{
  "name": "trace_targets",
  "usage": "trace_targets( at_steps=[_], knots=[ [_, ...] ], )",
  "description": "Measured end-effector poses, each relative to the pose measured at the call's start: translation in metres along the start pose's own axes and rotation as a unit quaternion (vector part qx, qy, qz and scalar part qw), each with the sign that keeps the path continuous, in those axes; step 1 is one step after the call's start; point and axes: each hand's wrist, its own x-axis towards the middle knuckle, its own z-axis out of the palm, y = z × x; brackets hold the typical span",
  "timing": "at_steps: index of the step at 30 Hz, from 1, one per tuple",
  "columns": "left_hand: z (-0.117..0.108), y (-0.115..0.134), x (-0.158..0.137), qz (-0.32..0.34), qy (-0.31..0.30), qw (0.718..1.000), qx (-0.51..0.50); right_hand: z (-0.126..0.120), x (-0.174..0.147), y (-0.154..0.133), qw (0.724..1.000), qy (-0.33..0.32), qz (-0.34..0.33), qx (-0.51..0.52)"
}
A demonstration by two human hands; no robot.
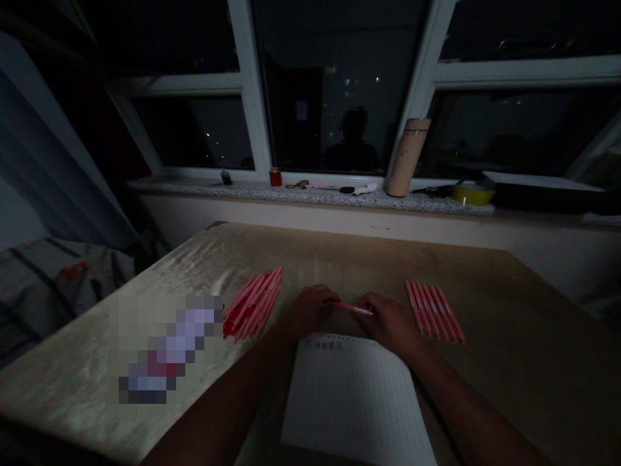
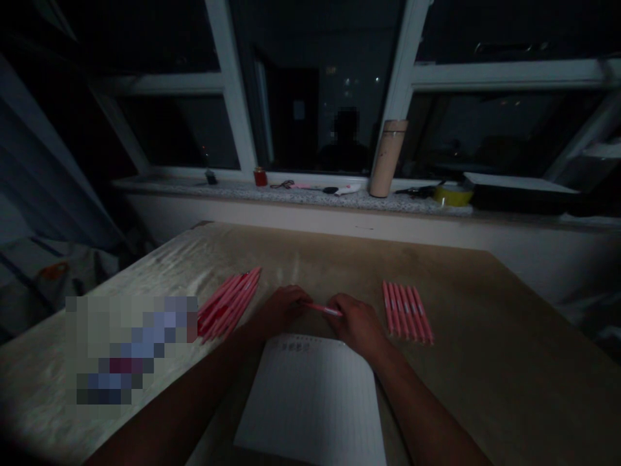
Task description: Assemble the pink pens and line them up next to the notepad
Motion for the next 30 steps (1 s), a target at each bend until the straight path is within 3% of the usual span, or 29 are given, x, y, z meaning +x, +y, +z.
trace_targets(
  at_steps=[9,17,30],
  knots=[
    [-0.0014,-0.0009,-0.0004,0.006,0.008,1.0,-0.005,-0.0032,0.0014,-0.0009,0.999,-0.016,-0.035,0.016],
    [-0.0013,0.0013,-0.0004,-0.001,0.0,1.0,-0.006,0.0016,0.0011,-0.0004,1.0,0.005,0.007,0.009],
    [0.002,-0.0055,-0.0003,0.033,0.011,0.999,-0.004,-0.0026,0.0012,0.0022,0.998,0.0,-0.04,0.042]
  ],
)
